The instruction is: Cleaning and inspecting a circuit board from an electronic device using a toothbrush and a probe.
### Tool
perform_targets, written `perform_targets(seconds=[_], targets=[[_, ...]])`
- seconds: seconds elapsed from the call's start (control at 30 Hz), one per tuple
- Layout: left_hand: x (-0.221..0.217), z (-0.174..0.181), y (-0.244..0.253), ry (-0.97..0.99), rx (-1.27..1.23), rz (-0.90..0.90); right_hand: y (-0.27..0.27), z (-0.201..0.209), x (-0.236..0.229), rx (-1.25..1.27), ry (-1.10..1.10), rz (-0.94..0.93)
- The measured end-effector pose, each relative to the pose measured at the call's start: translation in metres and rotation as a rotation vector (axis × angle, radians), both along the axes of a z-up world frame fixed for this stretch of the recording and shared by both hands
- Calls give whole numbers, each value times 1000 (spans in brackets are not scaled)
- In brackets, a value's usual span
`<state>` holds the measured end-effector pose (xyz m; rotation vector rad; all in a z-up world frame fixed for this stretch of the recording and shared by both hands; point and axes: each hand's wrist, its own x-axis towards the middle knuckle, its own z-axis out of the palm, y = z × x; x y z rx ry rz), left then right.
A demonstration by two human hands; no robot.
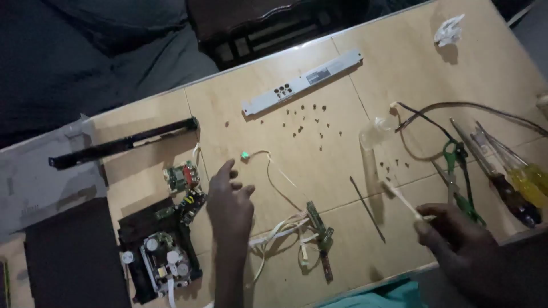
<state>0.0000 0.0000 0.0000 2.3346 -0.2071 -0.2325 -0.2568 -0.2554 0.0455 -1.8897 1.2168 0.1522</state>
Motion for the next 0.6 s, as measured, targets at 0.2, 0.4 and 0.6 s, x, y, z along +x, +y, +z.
perform_targets(seconds=[0.2,0.4,0.6], targets=[[-39,30,16,18,-129,173,-5,32,30,-201,-174,-50],[-77,21,-1,121,-429,41,-33,66,96,-404,-415,43],[-92,28,-14,321,-432,10,-51,7,148,-564,-317,287]])
